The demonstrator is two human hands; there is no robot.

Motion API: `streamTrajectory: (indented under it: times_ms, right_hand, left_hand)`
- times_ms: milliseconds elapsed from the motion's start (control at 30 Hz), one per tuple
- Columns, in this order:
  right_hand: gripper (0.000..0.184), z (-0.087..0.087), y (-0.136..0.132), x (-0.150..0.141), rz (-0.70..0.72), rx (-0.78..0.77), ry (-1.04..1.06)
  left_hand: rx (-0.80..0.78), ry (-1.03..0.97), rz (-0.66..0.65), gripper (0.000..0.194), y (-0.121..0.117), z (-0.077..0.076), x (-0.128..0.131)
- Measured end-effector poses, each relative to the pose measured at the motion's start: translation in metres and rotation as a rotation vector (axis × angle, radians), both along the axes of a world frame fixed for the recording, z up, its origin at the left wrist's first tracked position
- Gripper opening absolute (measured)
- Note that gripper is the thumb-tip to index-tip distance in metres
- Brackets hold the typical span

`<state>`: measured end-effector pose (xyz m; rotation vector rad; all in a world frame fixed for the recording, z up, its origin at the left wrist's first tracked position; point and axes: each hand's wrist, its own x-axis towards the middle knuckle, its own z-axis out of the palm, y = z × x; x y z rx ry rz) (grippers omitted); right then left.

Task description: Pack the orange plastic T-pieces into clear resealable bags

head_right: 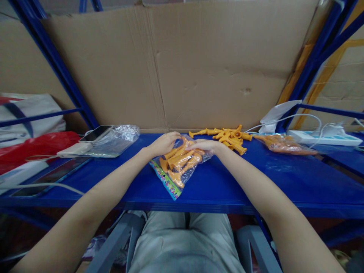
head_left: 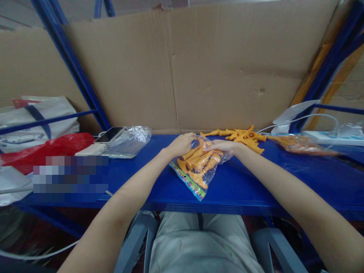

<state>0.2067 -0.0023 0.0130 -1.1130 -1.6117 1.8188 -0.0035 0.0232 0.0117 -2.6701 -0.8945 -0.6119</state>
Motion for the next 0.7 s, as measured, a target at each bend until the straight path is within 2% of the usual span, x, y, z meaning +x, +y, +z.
streamTrajectory:
  times_ms: [200, 333, 400, 533, 633, 700]
  right_hand:
    - [0.031, -0.009, 0.0, -0.01, -0.064, 0.051, 0.118]
    - [0.029, 0.006, -0.006, -0.016, -0.157, 0.156, 0.171]
    - [0.024, 0.019, -0.009, -0.015, -0.297, 0.224, 0.175]
    - [0.018, 0.047, -0.018, 0.002, -0.701, 0.332, 0.268]
    - [0.015, 0.06, -0.031, 0.036, -1.023, 0.377, 0.373]
    - [0.012, 0.061, -0.041, 0.07, -1.231, 0.445, 0.453]
  left_hand:
    - [0.038, -0.093, -0.037, 0.035, 0.015, -0.008, -0.009]
    - [0.064, -0.273, 0.101, 0.03, 0.028, -0.007, -0.029]
    - [0.073, -0.34, 0.198, 0.03, 0.034, -0.008, -0.041]
    - [0.042, -0.359, 0.347, 0.029, 0.047, -0.015, -0.059]
    - [0.008, -0.325, 0.382, 0.029, 0.053, -0.022, -0.062]
    - [-0.006, -0.295, 0.375, 0.029, 0.054, -0.026, -0.061]
